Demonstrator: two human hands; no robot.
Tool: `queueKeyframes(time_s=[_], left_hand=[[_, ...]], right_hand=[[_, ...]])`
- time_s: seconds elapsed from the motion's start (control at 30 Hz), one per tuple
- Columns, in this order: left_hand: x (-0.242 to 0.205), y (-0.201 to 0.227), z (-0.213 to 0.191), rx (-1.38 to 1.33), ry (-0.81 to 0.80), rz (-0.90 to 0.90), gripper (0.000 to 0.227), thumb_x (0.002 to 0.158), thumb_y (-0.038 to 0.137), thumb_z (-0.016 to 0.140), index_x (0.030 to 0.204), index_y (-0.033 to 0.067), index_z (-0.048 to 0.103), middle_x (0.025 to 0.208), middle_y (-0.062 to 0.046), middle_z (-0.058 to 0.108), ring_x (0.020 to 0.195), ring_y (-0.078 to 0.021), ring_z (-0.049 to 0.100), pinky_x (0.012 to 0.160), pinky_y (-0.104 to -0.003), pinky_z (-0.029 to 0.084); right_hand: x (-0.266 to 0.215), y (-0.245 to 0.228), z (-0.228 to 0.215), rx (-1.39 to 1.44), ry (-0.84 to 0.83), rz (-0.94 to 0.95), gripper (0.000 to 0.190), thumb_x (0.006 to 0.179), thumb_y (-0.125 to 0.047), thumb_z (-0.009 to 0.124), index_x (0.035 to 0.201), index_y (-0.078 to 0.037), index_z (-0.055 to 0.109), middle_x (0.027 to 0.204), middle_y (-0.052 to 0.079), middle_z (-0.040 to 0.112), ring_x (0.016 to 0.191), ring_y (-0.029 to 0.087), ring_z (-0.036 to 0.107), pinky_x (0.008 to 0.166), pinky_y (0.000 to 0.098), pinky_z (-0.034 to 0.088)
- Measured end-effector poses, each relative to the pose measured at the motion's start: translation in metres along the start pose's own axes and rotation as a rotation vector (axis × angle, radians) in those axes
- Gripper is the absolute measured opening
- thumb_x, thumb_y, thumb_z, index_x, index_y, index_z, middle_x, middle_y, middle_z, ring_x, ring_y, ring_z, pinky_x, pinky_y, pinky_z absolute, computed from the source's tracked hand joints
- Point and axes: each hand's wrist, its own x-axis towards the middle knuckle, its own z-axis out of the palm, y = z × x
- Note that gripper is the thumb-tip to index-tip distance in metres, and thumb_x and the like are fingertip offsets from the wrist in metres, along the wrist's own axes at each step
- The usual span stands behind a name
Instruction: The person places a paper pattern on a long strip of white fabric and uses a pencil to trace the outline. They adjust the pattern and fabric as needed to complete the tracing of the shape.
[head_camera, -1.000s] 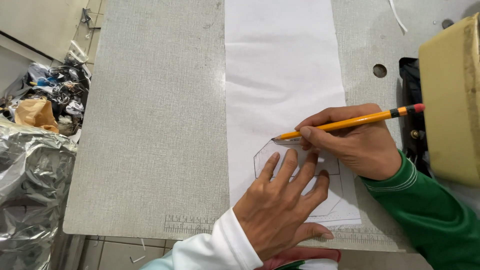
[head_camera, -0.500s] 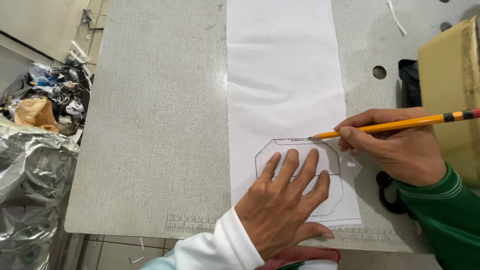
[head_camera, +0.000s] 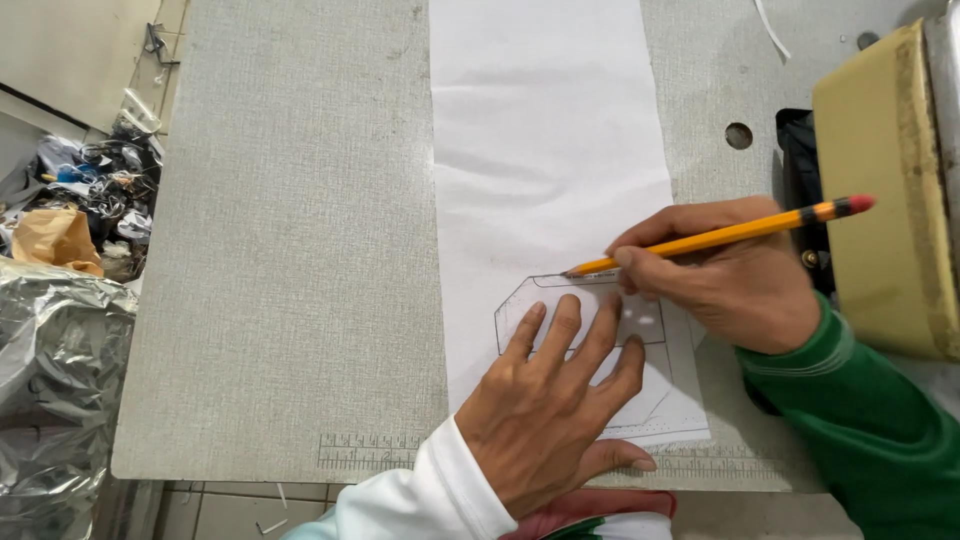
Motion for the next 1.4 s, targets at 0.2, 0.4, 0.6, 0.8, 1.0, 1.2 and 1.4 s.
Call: queueKeyframes(time_s=[0.2, 0.4, 0.6, 0.8, 1.0, 1.2, 1.4], left_hand=[[-0.001, 0.000, 0.002, 0.004, -0.009, 0.012, 0.094, 0.071, 0.088, 0.065, 0.129, 0.0137, 0.063, 0.145, -0.018, 0.058, 0.124, -0.0386, 0.058, 0.105, -0.053, 0.049], [-0.002, 0.000, 0.004, -0.056, 0.010, 0.003, 0.089, 0.075, 0.084, 0.062, 0.129, 0.0120, 0.063, 0.145, -0.020, 0.057, 0.126, -0.0406, 0.056, 0.105, -0.056, 0.049], [-0.002, 0.000, 0.003, -0.006, 0.012, 0.010, 0.095, 0.068, 0.086, 0.072, 0.128, 0.0133, 0.063, 0.144, -0.019, 0.058, 0.123, -0.0384, 0.057, 0.105, -0.053, 0.048], [-0.001, 0.001, 0.002, -0.044, 0.004, -0.009, 0.091, 0.073, 0.084, 0.062, 0.130, 0.0126, 0.063, 0.142, -0.020, 0.059, 0.126, -0.0400, 0.056, 0.108, -0.054, 0.047], [0.000, 0.001, 0.001, -0.048, 0.033, -0.025, 0.095, 0.070, 0.085, 0.063, 0.127, 0.0097, 0.063, 0.135, -0.017, 0.062, 0.123, -0.0388, 0.058, 0.106, -0.053, 0.048], [-0.001, 0.001, 0.002, -0.069, 0.039, -0.024, 0.088, 0.075, 0.082, 0.062, 0.125, 0.0101, 0.064, 0.135, -0.019, 0.063, 0.125, -0.0398, 0.058, 0.107, -0.054, 0.048], [0.000, 0.001, 0.001, -0.080, 0.031, -0.023, 0.085, 0.076, 0.081, 0.060, 0.124, 0.0102, 0.066, 0.138, -0.020, 0.062, 0.124, -0.0427, 0.058, 0.106, -0.055, 0.048]], right_hand=[[-0.015, 0.005, -0.022, -0.065, 0.082, 0.093, 0.014, 0.089, -0.002, 0.074, 0.083, 0.011, 0.075, 0.060, 0.018, 0.072, 0.047, 0.019, 0.065, 0.045, 0.0240, 0.057], [-0.016, 0.004, -0.023, -0.124, 0.086, 0.169, 0.017, 0.089, -0.008, 0.073, 0.086, 0.009, 0.076, 0.064, 0.016, 0.076, 0.050, 0.019, 0.069, 0.051, 0.0246, 0.061], [-0.012, 0.003, -0.013, -0.072, 0.111, 0.140, 0.015, 0.089, -0.004, 0.073, 0.084, 0.010, 0.076, 0.065, 0.017, 0.074, 0.050, 0.019, 0.067, 0.050, 0.0246, 0.059], [0.001, -0.006, 0.003, -0.075, 0.039, 0.068, 0.014, 0.086, -0.005, 0.070, 0.083, 0.006, 0.079, 0.060, 0.012, 0.075, 0.046, 0.013, 0.066, 0.046, 0.0212, 0.059], [0.007, -0.013, 0.017, 0.012, 0.014, 0.190, 0.013, 0.084, -0.006, 0.072, 0.080, 0.003, 0.080, 0.061, 0.011, 0.076, 0.050, 0.015, 0.068, 0.052, 0.0220, 0.059], [0.006, -0.010, 0.023, 0.052, 0.039, 0.109, 0.011, 0.084, -0.004, 0.071, 0.082, 0.004, 0.079, 0.063, 0.013, 0.075, 0.052, 0.014, 0.069, 0.050, 0.0213, 0.059], [-0.002, -0.005, 0.018, 0.202, 0.024, 0.060, 0.012, 0.090, -0.003, 0.070, 0.088, 0.008, 0.075, 0.067, 0.016, 0.073, 0.053, 0.018, 0.066, 0.052, 0.0238, 0.059]])
